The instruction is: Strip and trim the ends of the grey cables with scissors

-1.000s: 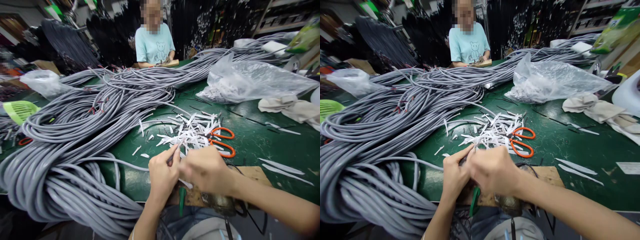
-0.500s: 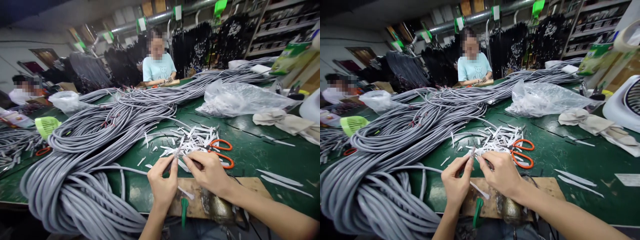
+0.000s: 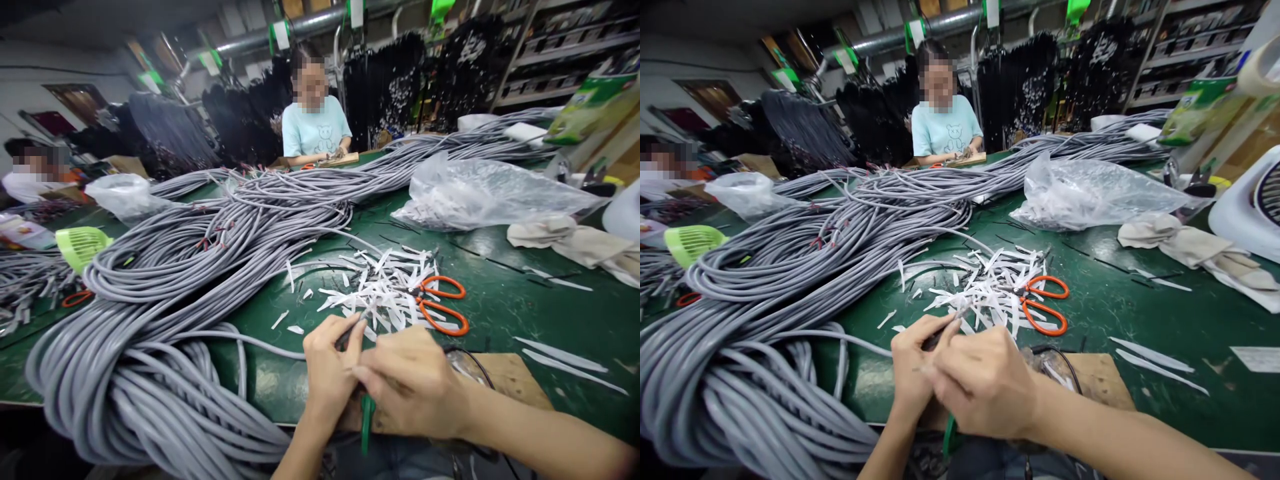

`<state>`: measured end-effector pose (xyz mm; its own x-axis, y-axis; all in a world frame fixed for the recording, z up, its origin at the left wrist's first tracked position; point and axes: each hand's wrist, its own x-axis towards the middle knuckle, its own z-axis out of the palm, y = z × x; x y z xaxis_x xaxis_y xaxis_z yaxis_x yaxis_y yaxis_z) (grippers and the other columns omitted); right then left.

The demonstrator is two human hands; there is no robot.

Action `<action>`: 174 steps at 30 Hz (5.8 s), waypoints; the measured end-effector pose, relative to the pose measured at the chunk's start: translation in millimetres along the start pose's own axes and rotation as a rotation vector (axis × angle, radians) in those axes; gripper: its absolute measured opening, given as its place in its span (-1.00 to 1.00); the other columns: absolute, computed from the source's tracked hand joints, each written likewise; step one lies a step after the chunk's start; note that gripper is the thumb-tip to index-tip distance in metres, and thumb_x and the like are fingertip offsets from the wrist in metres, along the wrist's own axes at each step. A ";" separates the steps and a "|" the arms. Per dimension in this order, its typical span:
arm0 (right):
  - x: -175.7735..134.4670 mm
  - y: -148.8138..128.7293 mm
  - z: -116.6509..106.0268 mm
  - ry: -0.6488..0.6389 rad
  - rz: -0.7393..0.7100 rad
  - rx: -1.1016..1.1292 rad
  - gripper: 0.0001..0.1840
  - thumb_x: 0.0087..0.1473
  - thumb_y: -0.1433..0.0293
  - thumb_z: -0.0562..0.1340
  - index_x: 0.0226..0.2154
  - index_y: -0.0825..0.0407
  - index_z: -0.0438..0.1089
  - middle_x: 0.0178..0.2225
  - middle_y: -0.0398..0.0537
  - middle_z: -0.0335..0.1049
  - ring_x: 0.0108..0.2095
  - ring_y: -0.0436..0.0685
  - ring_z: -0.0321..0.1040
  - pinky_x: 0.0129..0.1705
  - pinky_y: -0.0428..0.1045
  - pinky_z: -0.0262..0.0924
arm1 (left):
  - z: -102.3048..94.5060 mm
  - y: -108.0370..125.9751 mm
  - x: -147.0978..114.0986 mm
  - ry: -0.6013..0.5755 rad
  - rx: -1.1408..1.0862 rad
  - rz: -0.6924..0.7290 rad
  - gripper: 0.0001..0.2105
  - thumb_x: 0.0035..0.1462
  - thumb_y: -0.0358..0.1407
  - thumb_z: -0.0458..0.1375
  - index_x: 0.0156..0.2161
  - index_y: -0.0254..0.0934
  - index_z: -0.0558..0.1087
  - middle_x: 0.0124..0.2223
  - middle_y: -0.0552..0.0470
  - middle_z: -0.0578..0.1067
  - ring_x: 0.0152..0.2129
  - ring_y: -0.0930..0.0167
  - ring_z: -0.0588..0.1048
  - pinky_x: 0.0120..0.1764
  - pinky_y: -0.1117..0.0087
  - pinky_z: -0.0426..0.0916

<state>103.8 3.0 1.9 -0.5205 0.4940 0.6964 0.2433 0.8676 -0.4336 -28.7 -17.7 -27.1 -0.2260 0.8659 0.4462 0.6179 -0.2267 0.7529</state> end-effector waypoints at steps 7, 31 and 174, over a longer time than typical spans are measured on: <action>4.7 19.0 -8.0 0.044 0.337 -0.056 -0.70 0.10 0.41 0.09 -0.62 0.10 0.27 -0.67 -0.20 0.16 -0.64 -0.08 0.03 -0.54 -0.12 -0.09 | -3.4 0.7 -1.6 0.131 -0.029 0.017 -0.84 0.13 -0.37 0.04 -0.29 -0.33 0.47 -0.35 -0.03 0.55 -0.42 0.39 0.50 -0.33 0.47 0.34; 6.9 11.7 -2.5 0.056 0.442 0.113 -0.81 -0.09 0.31 0.26 -0.55 0.10 0.37 -0.74 -0.31 -0.04 -0.70 -0.12 -0.17 -0.67 -0.15 -0.20 | -4.4 0.7 1.5 -0.016 -0.053 -0.054 -0.81 0.15 -0.33 0.00 -0.29 -0.33 0.46 -0.38 -0.01 0.54 -0.46 0.38 0.48 -0.38 0.46 0.32; 5.3 19.6 -5.7 0.008 0.336 0.031 -0.72 0.16 0.40 0.04 -0.54 0.08 0.29 -0.57 -0.14 0.28 -0.55 -0.04 0.16 -0.46 -0.12 0.02 | -12.7 -2.7 3.1 -0.273 -0.528 -0.262 -0.77 0.04 -0.23 0.16 -0.29 -0.37 0.54 -0.45 0.02 0.38 -0.50 0.46 0.31 -0.43 0.49 0.22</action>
<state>110.5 23.0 0.4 -0.4088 0.7527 0.5161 0.3749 0.6541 -0.6570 -40.6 -20.1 -21.7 -0.0767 0.9887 0.1291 0.0996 -0.1212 0.9876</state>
